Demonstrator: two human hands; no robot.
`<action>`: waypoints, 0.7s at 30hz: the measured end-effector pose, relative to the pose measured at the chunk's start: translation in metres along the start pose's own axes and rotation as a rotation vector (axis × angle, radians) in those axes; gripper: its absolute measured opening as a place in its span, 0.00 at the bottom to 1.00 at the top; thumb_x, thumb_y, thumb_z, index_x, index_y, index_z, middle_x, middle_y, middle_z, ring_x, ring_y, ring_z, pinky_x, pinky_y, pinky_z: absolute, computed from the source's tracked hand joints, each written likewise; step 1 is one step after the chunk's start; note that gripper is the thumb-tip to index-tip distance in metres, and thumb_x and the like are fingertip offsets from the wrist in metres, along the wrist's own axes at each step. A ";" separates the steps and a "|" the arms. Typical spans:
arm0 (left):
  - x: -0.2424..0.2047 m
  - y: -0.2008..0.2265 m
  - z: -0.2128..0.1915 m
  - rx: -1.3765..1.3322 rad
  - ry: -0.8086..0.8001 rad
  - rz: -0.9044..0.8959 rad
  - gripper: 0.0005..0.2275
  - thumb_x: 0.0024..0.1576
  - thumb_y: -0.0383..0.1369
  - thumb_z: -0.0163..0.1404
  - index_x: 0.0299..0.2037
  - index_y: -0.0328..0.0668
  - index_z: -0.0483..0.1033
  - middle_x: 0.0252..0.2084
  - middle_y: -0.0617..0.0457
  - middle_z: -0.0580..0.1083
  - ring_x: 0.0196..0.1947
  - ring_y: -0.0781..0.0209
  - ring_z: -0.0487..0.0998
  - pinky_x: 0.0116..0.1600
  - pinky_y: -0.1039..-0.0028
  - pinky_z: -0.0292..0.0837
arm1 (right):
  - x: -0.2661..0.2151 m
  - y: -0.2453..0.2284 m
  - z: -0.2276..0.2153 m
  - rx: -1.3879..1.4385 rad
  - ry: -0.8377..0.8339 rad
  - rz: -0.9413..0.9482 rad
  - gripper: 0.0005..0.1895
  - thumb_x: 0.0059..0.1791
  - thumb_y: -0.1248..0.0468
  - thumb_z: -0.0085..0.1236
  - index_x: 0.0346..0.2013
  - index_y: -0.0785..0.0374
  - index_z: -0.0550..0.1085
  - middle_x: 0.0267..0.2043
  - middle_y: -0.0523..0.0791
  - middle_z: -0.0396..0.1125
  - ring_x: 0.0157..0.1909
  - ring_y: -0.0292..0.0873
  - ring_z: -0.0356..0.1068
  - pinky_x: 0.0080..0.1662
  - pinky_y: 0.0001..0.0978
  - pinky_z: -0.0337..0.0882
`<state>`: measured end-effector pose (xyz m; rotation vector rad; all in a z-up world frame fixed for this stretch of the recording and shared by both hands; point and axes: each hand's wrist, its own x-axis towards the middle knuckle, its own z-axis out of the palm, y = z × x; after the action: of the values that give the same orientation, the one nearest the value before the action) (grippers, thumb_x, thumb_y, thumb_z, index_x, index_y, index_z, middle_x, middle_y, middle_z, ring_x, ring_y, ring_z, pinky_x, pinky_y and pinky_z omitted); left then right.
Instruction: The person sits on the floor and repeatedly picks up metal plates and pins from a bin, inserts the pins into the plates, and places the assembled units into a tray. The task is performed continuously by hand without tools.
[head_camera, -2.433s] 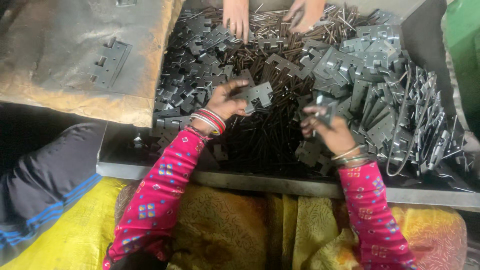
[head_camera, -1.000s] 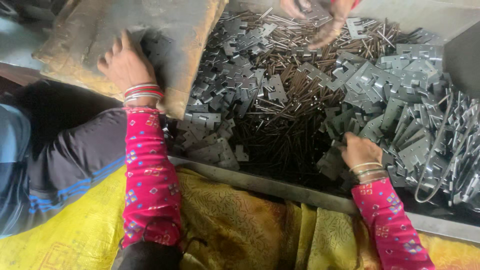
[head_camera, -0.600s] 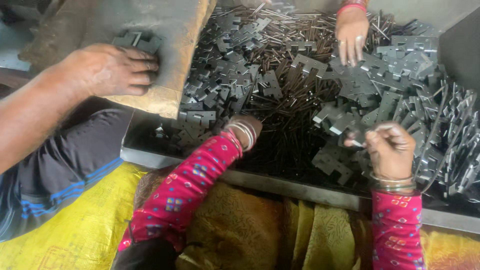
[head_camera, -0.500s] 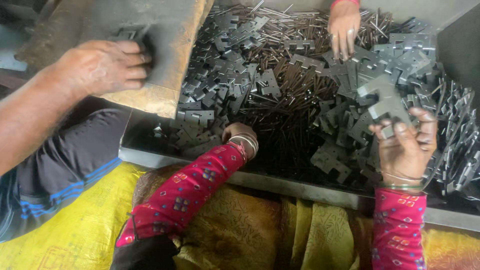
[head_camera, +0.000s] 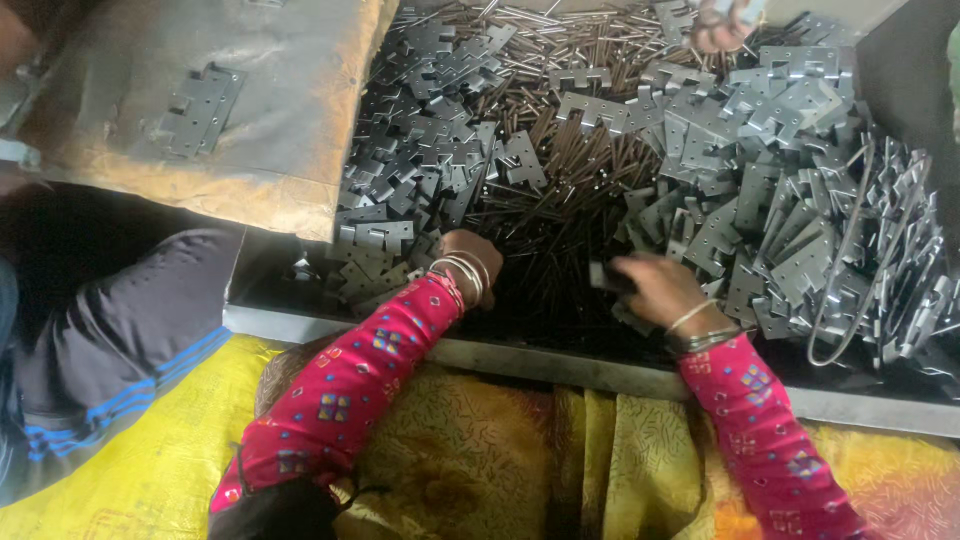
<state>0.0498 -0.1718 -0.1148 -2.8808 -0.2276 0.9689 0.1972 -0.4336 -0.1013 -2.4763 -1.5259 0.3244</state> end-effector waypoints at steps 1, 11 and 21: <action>-0.003 -0.004 -0.007 -0.018 -0.030 0.017 0.20 0.52 0.49 0.60 0.46 0.43 0.82 0.46 0.48 0.79 0.47 0.46 0.81 0.45 0.56 0.78 | 0.005 -0.006 0.008 -0.139 -0.179 0.070 0.26 0.42 0.69 0.63 0.55 0.56 0.73 0.51 0.48 0.71 0.50 0.52 0.73 0.49 0.45 0.75; -0.006 -0.057 -0.028 -0.600 0.287 0.194 0.10 0.50 0.31 0.60 0.41 0.38 0.84 0.37 0.43 0.81 0.39 0.49 0.83 0.44 0.63 0.79 | 0.006 0.005 0.005 -0.014 0.259 -0.033 0.13 0.44 0.68 0.65 0.42 0.57 0.77 0.42 0.44 0.72 0.37 0.45 0.74 0.36 0.35 0.74; -0.021 -0.082 -0.054 -2.122 0.366 0.397 0.13 0.58 0.34 0.58 0.49 0.34 0.76 0.39 0.42 0.78 0.33 0.52 0.82 0.35 0.65 0.80 | -0.019 0.033 -0.036 1.869 0.464 0.345 0.13 0.55 0.56 0.58 0.46 0.61 0.71 0.47 0.49 0.71 0.45 0.46 0.73 0.50 0.63 0.77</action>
<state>0.0568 -0.0969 -0.0479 -4.8972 -1.3694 -0.4724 0.2272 -0.4679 -0.0753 -1.0300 -0.1234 0.6883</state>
